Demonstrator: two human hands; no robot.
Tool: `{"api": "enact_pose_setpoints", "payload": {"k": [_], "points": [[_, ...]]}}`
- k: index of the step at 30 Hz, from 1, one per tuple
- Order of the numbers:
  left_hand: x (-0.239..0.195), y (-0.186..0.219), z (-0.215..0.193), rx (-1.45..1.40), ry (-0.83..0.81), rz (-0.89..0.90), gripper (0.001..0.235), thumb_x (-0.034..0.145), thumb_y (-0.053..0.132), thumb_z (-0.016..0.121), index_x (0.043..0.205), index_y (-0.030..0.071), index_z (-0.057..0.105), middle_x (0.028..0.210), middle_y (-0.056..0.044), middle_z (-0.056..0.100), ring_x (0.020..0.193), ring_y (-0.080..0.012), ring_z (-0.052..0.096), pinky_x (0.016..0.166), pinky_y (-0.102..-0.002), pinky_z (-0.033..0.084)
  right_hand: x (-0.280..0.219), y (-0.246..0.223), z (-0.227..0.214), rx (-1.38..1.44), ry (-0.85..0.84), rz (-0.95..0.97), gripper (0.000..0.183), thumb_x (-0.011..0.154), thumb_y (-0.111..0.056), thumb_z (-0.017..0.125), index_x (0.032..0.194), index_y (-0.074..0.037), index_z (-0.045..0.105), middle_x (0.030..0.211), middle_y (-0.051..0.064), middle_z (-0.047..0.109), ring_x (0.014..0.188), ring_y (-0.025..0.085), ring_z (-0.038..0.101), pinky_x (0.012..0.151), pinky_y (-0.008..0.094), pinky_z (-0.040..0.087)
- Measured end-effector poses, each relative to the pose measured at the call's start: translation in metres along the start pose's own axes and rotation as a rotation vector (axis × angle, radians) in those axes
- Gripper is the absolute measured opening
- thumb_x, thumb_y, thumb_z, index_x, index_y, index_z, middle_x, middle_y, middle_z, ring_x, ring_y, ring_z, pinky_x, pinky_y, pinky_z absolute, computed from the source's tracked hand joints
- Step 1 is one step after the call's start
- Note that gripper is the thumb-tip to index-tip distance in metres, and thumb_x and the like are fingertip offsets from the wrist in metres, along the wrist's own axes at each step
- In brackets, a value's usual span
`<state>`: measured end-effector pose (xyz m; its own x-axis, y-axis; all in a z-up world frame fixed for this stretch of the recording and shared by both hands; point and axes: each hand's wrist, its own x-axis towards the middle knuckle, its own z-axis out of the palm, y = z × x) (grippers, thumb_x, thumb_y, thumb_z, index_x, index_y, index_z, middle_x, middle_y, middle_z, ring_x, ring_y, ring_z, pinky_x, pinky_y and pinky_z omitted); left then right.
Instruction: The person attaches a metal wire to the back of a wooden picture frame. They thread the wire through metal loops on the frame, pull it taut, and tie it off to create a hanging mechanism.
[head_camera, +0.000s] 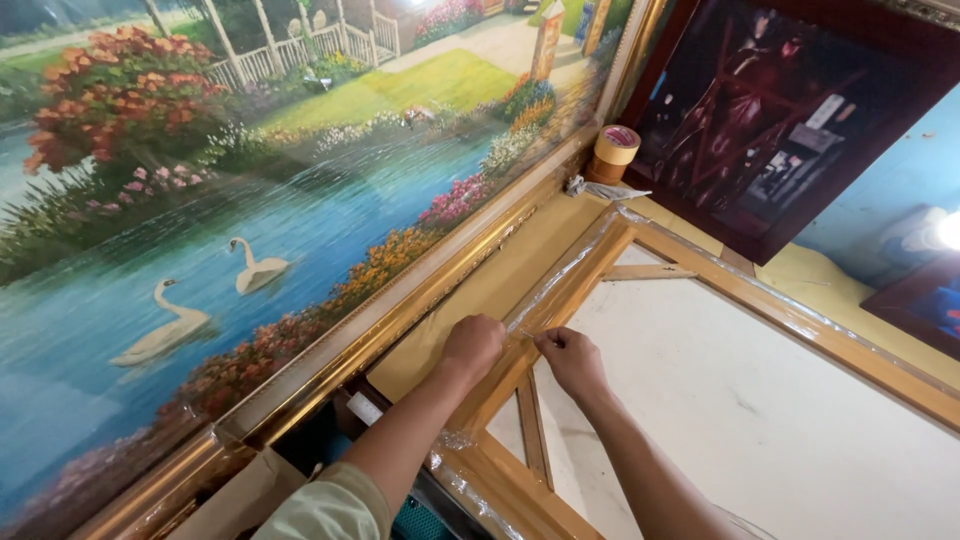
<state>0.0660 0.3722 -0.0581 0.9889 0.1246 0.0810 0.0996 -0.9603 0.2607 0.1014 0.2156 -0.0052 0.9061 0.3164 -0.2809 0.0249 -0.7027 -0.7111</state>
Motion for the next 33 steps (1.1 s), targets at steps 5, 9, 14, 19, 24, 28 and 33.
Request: {"api": "enact_pose_setpoints", "payload": {"k": [5, 9, 14, 19, 24, 28, 33], "points": [[0.005, -0.006, 0.000, 0.031, -0.023, 0.042, 0.017, 0.073, 0.009, 0.051, 0.068, 0.006, 0.067, 0.064, -0.015, 0.063, 0.068, -0.0329, 0.065, 0.060, -0.042, 0.054, 0.018, 0.010, 0.013, -0.049, 0.031, -0.014, 0.030, 0.074, -0.041, 0.058, 0.093, -0.020, 0.068, 0.081, 0.004, 0.068, 0.090, 0.025, 0.062, 0.078, 0.036, 0.048], [-0.015, -0.014, -0.022, -0.459, 0.069, -0.058, 0.012, 0.074, 0.017, 0.058, 0.082, 0.016, 0.067, 0.078, -0.011, 0.064, 0.079, -0.0293, 0.063, 0.070, -0.038, 0.053, 0.015, 0.013, 0.024, -0.063, 0.102, -0.140, 0.022, 0.070, -0.036, 0.062, 0.084, -0.020, 0.068, 0.081, 0.004, 0.067, 0.087, 0.023, 0.062, 0.077, 0.035, 0.049], [-0.024, -0.020, -0.010, -0.807, 0.162, -0.180, 0.015, 0.073, 0.018, 0.062, 0.086, 0.014, 0.068, 0.080, -0.010, 0.066, 0.081, -0.0250, 0.063, 0.072, -0.035, 0.052, 0.014, 0.012, 0.043, -0.095, 0.225, -0.342, 0.014, 0.068, -0.029, 0.066, 0.076, -0.018, 0.067, 0.076, 0.007, 0.063, 0.080, 0.026, 0.063, 0.071, 0.036, 0.052], [-0.028, -0.020, 0.002, -0.906, 0.193, -0.276, 0.015, 0.070, 0.020, 0.063, 0.083, 0.016, 0.069, 0.079, -0.006, 0.067, 0.079, -0.0193, 0.064, 0.070, -0.032, 0.052, 0.012, 0.013, 0.054, -0.083, 0.284, -0.448, 0.011, 0.068, -0.024, 0.068, 0.074, -0.014, 0.066, 0.079, 0.010, 0.060, 0.079, 0.030, 0.061, 0.068, 0.038, 0.051], [-0.027, -0.024, 0.009, -0.915, 0.179, -0.310, 0.014, 0.067, 0.021, 0.065, 0.080, 0.016, 0.069, 0.075, -0.001, 0.067, 0.075, -0.0130, 0.064, 0.070, -0.026, 0.051, 0.016, 0.014, 0.061, -0.164, 0.345, -0.384, 0.013, 0.068, -0.028, 0.065, 0.070, -0.015, 0.063, 0.075, 0.007, 0.059, 0.078, 0.028, 0.060, 0.067, 0.036, 0.050], [-0.030, -0.020, 0.003, -0.938, 0.194, -0.320, 0.015, 0.063, 0.020, 0.067, 0.078, 0.016, 0.068, 0.071, 0.002, 0.066, 0.071, -0.0103, 0.064, 0.067, -0.024, 0.051, 0.007, 0.002, 0.061, -0.213, 0.353, -0.377, 0.013, 0.067, -0.031, 0.066, 0.069, -0.018, 0.064, 0.077, 0.003, 0.059, 0.081, 0.025, 0.060, 0.069, 0.034, 0.051], [-0.025, -0.017, 0.004, -0.768, 0.205, -0.307, 0.011, 0.066, 0.024, 0.066, 0.075, 0.017, 0.067, 0.070, -0.001, 0.064, 0.073, -0.0175, 0.063, 0.065, -0.029, 0.051, 0.006, 0.000, 0.061, -0.328, 0.325, -0.321, 0.016, 0.065, -0.038, 0.065, 0.065, -0.022, 0.063, 0.077, 0.000, 0.059, 0.082, 0.023, 0.059, 0.070, 0.031, 0.050]]}}
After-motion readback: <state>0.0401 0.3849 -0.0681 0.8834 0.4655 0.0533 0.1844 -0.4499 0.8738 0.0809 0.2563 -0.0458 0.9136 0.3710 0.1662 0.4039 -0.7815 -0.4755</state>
